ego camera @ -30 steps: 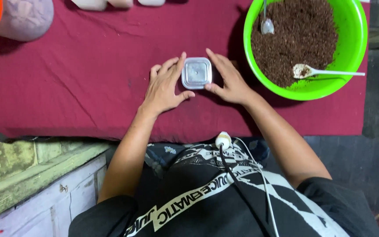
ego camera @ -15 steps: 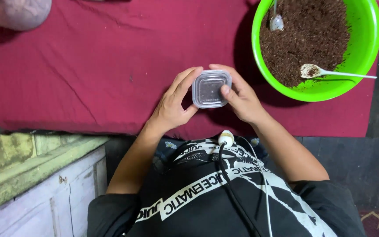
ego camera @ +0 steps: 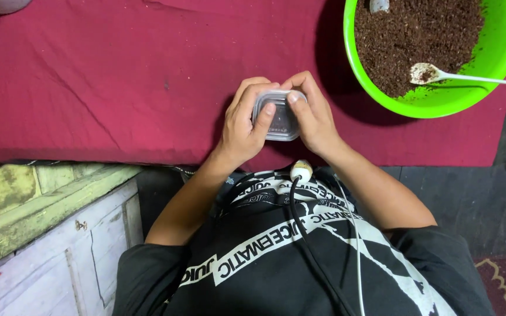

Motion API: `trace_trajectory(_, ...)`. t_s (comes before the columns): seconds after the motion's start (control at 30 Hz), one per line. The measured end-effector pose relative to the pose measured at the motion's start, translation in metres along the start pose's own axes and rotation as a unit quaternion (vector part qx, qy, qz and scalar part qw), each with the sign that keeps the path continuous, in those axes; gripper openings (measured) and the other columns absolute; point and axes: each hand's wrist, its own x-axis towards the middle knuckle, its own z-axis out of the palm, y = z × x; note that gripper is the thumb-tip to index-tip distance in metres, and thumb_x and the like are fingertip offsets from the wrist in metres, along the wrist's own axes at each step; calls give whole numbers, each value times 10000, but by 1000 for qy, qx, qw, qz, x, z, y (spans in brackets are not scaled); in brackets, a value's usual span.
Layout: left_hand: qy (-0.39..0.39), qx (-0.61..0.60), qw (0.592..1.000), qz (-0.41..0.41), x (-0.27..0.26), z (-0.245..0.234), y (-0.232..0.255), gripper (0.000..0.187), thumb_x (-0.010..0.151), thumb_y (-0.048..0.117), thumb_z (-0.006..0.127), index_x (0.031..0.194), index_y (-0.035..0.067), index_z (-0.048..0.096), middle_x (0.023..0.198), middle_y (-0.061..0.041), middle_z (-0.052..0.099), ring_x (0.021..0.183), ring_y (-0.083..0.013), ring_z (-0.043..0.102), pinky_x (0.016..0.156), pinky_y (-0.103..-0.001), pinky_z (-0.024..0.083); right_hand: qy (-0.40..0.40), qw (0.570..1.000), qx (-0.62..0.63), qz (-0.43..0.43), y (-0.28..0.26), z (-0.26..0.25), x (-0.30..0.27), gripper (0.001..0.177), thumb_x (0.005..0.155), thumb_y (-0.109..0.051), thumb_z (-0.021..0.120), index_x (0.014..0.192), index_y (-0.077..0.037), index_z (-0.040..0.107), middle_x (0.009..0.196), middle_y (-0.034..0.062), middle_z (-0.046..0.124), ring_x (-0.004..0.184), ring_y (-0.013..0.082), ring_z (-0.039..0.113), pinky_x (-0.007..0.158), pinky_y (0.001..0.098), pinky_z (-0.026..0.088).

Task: Filling a small plastic container with soil substrate using a spoon and securing it with a lid.

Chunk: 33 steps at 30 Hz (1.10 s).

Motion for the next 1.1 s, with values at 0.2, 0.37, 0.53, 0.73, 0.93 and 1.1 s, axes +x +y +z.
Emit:
trace_trajectory(0.2, -120, -9, 993, -2, 2, -12, 3, 429, 1115, 367, 363, 1184, -1, 572, 1164, -162, 583, 1065, -305, 613, 950, -407, 502, -136, 976, 128, 117, 13, -19, 15, 184, 975, -223, 627, 852, -197, 492, 754, -98, 458, 698, 25, 389, 619, 207, 320)
trace_trajectory(0.37, -171, -21, 985, -27, 9, -22, 18, 489, 1112, 421, 327, 1208, 20, 589, 1186, -163, 590, 1089, -300, 640, 947, -408, 513, -138, 971, 146, 130, 21, -25, 25, 404, 1097, -366, 524, 765, -138, 565, 691, -42, 523, 581, 42, 457, 523, 196, 353)
trace_trajectory(0.53, -124, -20, 992, -18, 8, -20, 17, 495, 1128, 393, 319, 1260, -4, 584, 1196, -171, 598, 1135, -291, 612, 997, -397, 503, -124, 961, 218, 121, 10, -33, 15, 312, 1059, -420, 544, 1097, -126, 641, 847, -35, 524, 725, 22, 404, 627, 151, 326)
trace_trajectory(0.73, -21, -21, 999, -27, 4, -12, 7, 481, 1146, 300, 232, 1210, -11, 594, 1151, -188, 615, 1062, -301, 648, 941, -384, 537, -199, 976, 77, -51, 1, -31, -3, 666, 1032, -470, 552, 1514, -54, 354, 1504, 127, 441, 1375, 232, 472, 1181, 379, 401)
trace_trajectory(0.93, -53, -116, 988, -89, -8, -1, -11, 459, 1150, 293, 303, 1486, 37, 482, 1436, -157, 521, 1373, -273, 547, 1212, -398, 467, -61, 970, 234, -30, 18, -11, -3, 556, 1136, -473, 426, 1475, -35, 472, 1411, 116, 566, 1306, 196, 561, 1140, 347, 479)
trace_trajectory(1.1, -48, -48, 989, -129, -12, 4, -5, 454, 1156, 350, 244, 1482, 111, 451, 1464, -94, 611, 1324, -274, 656, 1144, -382, 520, 72, 989, 86, -92, 15, 7, -5, 561, 1157, -426, 269, 1335, 18, 562, 1311, 165, 624, 1212, 249, 622, 1074, 360, 515)
